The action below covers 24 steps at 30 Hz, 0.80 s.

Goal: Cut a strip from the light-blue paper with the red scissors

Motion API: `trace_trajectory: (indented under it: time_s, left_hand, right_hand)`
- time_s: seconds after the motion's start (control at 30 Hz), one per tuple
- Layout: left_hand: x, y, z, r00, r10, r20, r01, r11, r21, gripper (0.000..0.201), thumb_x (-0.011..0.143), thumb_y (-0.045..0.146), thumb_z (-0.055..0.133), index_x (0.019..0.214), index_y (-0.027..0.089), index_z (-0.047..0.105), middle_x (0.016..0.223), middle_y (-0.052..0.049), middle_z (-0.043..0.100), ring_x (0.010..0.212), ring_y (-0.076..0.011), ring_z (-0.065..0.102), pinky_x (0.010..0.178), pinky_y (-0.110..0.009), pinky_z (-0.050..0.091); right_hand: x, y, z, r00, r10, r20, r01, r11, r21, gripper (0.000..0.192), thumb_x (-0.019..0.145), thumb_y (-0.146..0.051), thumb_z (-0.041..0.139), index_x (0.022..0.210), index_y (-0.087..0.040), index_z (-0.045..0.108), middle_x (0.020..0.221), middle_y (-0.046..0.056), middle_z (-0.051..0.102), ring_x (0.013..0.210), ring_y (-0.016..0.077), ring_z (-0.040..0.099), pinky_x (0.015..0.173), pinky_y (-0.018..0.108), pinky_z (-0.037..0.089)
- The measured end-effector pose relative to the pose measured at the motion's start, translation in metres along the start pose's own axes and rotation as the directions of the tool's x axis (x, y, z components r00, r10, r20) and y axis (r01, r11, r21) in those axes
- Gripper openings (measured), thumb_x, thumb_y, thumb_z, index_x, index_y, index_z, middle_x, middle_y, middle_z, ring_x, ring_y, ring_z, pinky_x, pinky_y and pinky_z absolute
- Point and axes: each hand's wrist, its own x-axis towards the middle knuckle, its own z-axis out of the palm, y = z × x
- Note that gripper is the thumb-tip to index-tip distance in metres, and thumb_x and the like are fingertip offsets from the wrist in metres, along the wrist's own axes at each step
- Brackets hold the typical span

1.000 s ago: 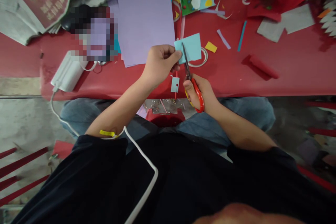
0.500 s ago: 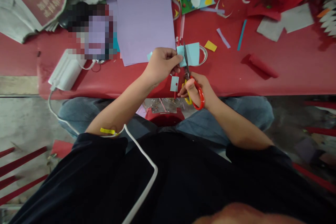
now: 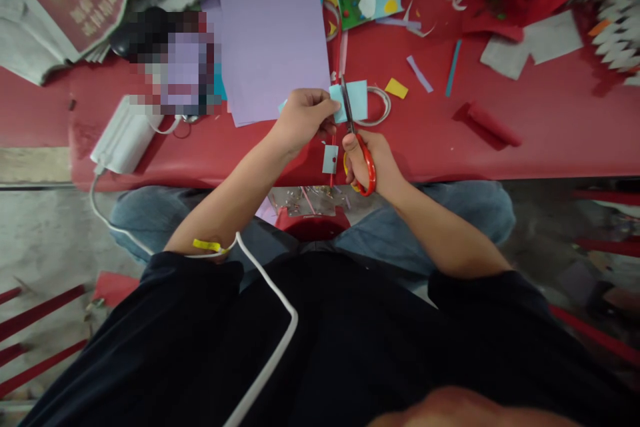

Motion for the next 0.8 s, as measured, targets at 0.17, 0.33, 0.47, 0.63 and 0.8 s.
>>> trace_trajectory:
  time_s: [0.17,0.33,0.47,0.63,0.8]
  left_hand:
    - [0.003,0.001,-0.012,1.000,-0.010,-0.028,0.010,1.000,0.025,0.036,0.091,0.025,0.076,0.065,0.021,0.053,0.064,-0.002,0.066,0.052,-0.0131,0.063,0.047,-0.025,0.044]
    - [-0.004,0.008,-0.018,0.999,-0.012,-0.045,0.013,0.999,0.036,0.031,0.091,0.017,0.068,0.066,0.021,0.051,0.062,-0.002,0.065,0.052,-0.0129,0.066,0.048,-0.024,0.040]
    - [-0.013,0.010,-0.020,0.998,-0.002,-0.065,0.006,0.999,0.054,0.024,0.090,0.008,0.065,0.072,0.020,0.055,0.063,-0.002,0.067,0.056,-0.0123,0.069,0.050,-0.021,0.044]
    - [-0.035,0.009,-0.031,0.994,0.072,-0.082,-0.062,0.991,0.121,0.017,0.089,0.007,0.070,0.090,0.019,0.058,0.070,0.000,0.070,0.060,-0.0104,0.071,0.057,-0.021,0.049]
    - [-0.078,0.019,-0.044,0.989,0.129,0.078,-0.143,0.966,0.216,0.044,0.088,0.014,0.076,0.121,0.024,0.048,0.074,0.005,0.070,0.068,-0.0141,0.076,0.068,-0.026,0.055]
  right_hand:
    - [0.030,-0.002,-0.044,0.963,-0.179,-0.200,0.116,0.950,-0.289,0.058,0.093,-0.081,0.073,0.085,-0.026,0.061,0.065,0.000,0.059,0.056,0.0183,0.061,0.052,0.033,0.048]
    - [0.068,0.001,-0.112,0.892,-0.294,-0.345,-0.038,0.709,-0.704,0.054,0.102,-0.068,0.069,0.106,-0.015,0.073,0.098,0.016,0.077,0.096,0.0283,0.076,0.094,0.045,0.057]
    - [0.080,0.011,-0.133,0.906,-0.210,-0.367,-0.177,0.599,-0.781,0.051,0.099,-0.051,0.081,0.127,-0.009,0.072,0.120,0.025,0.078,0.113,0.0371,0.076,0.101,0.055,0.057]
    - [0.073,0.008,-0.128,0.925,-0.172,-0.338,-0.215,0.495,-0.842,0.050,0.091,-0.023,0.085,0.136,-0.007,0.069,0.119,0.027,0.077,0.116,0.0452,0.074,0.103,0.066,0.055]
    - [0.035,-0.019,-0.074,0.891,-0.328,-0.314,0.096,0.812,-0.575,0.053,0.096,-0.051,0.082,0.135,-0.018,0.069,0.124,0.018,0.075,0.107,0.0332,0.076,0.098,0.051,0.061]
